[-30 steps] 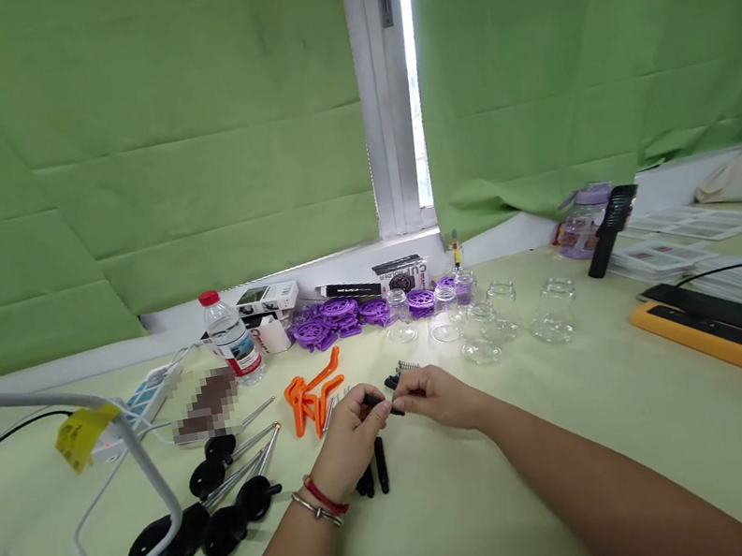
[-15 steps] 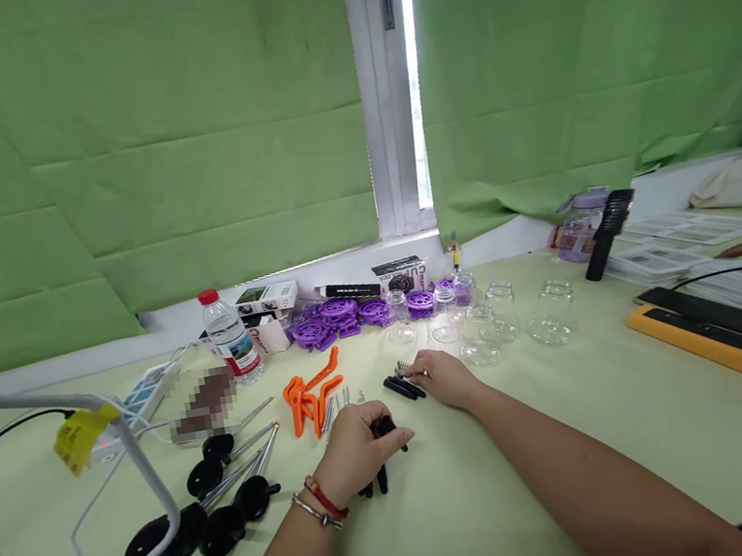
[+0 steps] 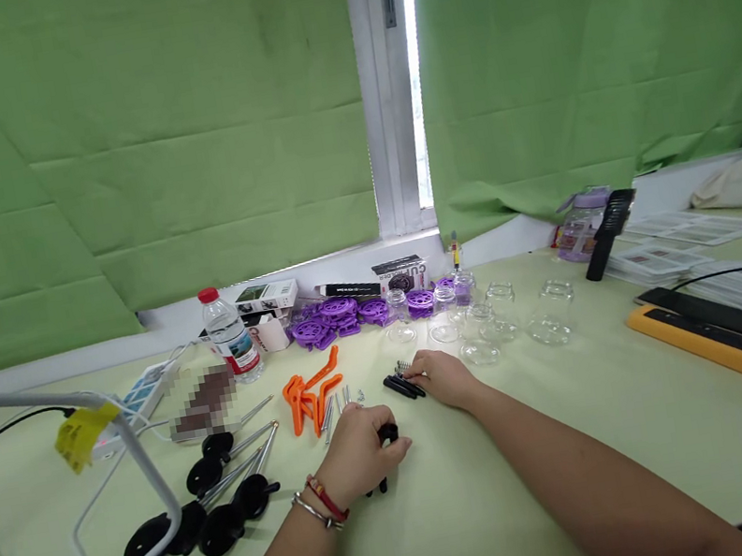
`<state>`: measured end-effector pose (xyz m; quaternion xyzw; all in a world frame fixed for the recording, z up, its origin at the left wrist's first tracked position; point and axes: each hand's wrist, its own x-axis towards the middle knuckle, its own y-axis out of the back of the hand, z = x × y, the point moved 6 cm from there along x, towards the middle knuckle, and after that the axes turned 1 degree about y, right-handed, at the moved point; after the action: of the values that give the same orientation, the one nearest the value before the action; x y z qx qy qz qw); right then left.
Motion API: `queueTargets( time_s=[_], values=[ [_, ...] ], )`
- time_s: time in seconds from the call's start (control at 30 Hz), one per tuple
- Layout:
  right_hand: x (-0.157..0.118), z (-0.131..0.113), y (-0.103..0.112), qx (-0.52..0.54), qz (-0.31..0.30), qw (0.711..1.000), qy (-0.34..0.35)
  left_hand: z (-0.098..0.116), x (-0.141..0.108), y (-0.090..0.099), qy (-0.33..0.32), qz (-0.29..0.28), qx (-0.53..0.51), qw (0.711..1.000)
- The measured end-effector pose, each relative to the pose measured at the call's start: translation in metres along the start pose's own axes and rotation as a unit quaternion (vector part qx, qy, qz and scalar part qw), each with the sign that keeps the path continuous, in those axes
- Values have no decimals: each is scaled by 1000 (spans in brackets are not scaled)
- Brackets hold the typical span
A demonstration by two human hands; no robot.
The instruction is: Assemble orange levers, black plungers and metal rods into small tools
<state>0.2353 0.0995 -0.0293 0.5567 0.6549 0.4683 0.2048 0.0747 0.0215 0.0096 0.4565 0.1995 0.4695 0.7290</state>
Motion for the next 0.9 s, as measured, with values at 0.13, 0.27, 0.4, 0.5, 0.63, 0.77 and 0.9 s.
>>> queueTargets(
  time_s=[0.13,0.27,0.4,0.5,0.63,0.77,0.9],
  values=[
    [0,-1,0,-5,-4,1000,-4,2,0,0,1,-12,5,1000],
    [0,-1,-2,-8,-10,1000,-10,3,0,0,3,-19,13,1000],
    [1,-1,-4,-13,-11,1000,-9,3,0,0,7,-23,21,1000],
    [1,-1,-4,-14,-9,1000,-8,2,-1,-1,9,-26,23,999],
    [1,-3,-3,-20,-10,1000,-11,2,-1,-1,13,-30,25,999],
    [0,-4,-3,-28,-14,999,-6,2,0,-1,9,-32,25,999],
    [0,-4,-3,-32,-10,999,0,1,0,-3,7,-32,20,999]
  ],
)
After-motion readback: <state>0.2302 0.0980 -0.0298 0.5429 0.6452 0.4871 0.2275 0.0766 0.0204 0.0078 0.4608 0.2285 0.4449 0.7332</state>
